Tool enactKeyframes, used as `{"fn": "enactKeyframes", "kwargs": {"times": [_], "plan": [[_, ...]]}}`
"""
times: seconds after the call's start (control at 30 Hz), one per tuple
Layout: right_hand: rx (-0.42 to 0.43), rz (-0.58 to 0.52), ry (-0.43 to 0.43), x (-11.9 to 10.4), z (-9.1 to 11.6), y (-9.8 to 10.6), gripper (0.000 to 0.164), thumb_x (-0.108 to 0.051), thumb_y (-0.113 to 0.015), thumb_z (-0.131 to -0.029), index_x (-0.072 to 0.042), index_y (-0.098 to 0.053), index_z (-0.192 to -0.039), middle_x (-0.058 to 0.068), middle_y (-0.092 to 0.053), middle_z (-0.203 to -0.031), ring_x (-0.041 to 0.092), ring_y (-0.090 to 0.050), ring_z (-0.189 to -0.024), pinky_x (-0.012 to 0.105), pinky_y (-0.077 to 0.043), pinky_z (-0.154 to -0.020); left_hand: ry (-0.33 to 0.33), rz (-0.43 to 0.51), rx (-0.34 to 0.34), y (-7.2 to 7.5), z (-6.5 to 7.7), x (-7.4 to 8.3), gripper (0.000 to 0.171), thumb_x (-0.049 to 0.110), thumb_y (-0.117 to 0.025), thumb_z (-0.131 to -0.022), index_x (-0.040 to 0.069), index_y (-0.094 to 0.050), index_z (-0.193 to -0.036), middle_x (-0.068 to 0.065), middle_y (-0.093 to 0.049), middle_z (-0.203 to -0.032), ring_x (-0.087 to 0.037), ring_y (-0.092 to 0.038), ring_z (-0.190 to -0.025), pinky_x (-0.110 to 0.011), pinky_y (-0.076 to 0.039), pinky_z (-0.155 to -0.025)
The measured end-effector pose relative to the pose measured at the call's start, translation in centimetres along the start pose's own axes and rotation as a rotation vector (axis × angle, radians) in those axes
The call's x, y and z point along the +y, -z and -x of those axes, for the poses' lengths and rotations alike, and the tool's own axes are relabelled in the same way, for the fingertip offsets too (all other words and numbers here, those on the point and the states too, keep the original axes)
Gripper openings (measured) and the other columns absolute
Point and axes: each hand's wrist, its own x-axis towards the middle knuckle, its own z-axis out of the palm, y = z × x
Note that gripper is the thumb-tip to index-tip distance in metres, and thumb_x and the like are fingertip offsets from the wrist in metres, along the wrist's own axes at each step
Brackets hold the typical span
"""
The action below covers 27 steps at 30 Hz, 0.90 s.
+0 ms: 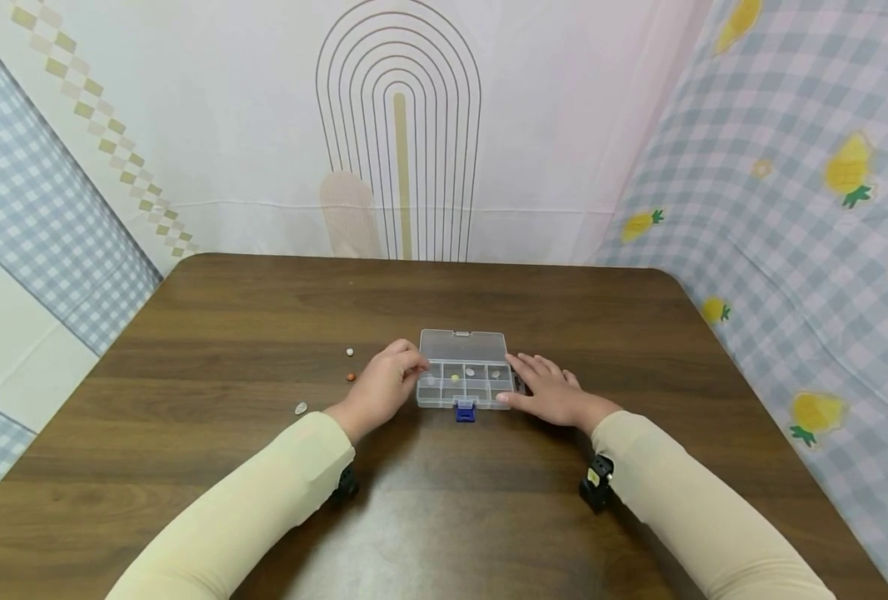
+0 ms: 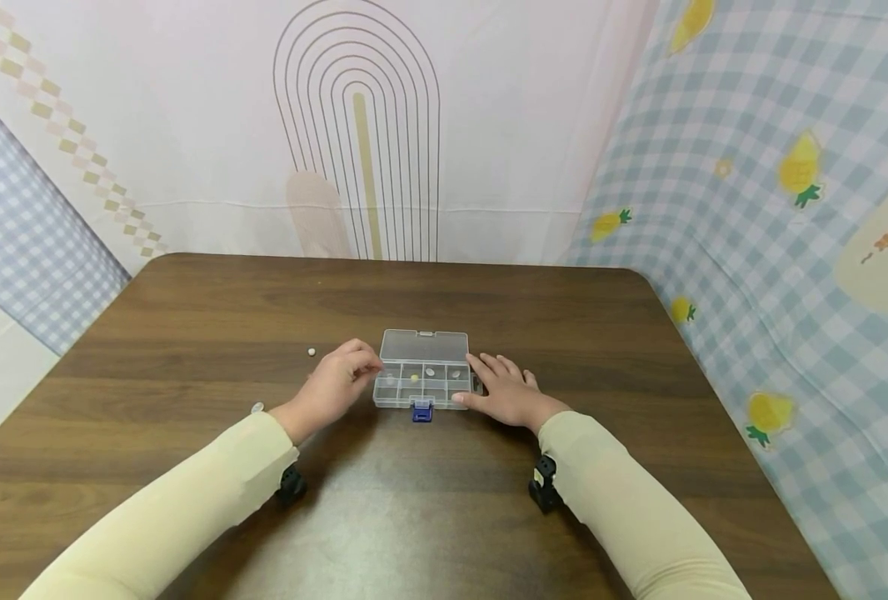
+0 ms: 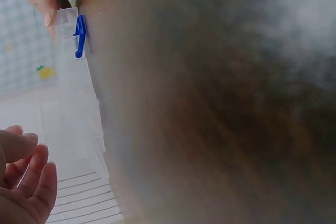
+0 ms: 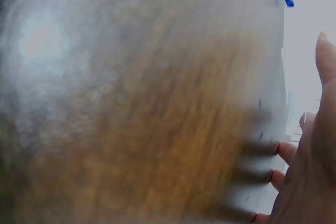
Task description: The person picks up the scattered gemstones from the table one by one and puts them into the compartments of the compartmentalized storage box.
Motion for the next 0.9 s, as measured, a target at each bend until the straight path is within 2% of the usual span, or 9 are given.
{"fn": "enactKeyframes", "kwargs": {"times": [0.3, 0.67, 0.9], "plan": [[0.006, 0.0, -0.003, 0.18, -0.12, -0.18, 0.086, -0.069, -0.042, -0.091, -0.022, -0.011, -0.157, 0.009, -0.01, -0.162, 0.036, -0.002, -0.147, 0.069, -0.005, -0.109, 0.048, 0.003, -0.093, -0.24, 0.06, 0.18, 0.013, -0.007, -0.064, -0.088, 0.001, -0.07, -0.096, -0.007, -0.062, -0.097, -0.019, -0.061, -0.087, -0.033, -0.053, -0.077], [0.006, -0.005, 0.003, 0.15, -0.03, -0.15, 0.087, -0.071, -0.041, -0.09, -0.022, -0.011, -0.157, 0.009, -0.01, -0.162, 0.035, -0.001, -0.147, 0.069, -0.005, -0.108, 0.059, -0.026, -0.139, -0.41, 0.11, 0.29, 0.015, -0.003, -0.065, -0.088, 0.002, -0.07, -0.101, -0.006, -0.062, -0.102, -0.021, -0.062, -0.091, -0.035, -0.053, -0.08], [-0.003, 0.006, -0.004, 0.13, -0.12, -0.16, 0.089, -0.073, -0.039, -0.089, -0.024, -0.009, -0.157, 0.008, -0.008, -0.162, 0.034, 0.0, -0.147, 0.068, -0.005, -0.109, 0.066, -0.056, -0.2, -0.37, 0.22, 0.55, 0.03, 0.009, -0.073, -0.086, 0.005, -0.067, -0.115, -0.007, -0.059, -0.118, -0.022, -0.062, -0.094, -0.038, -0.051, -0.085]]}}
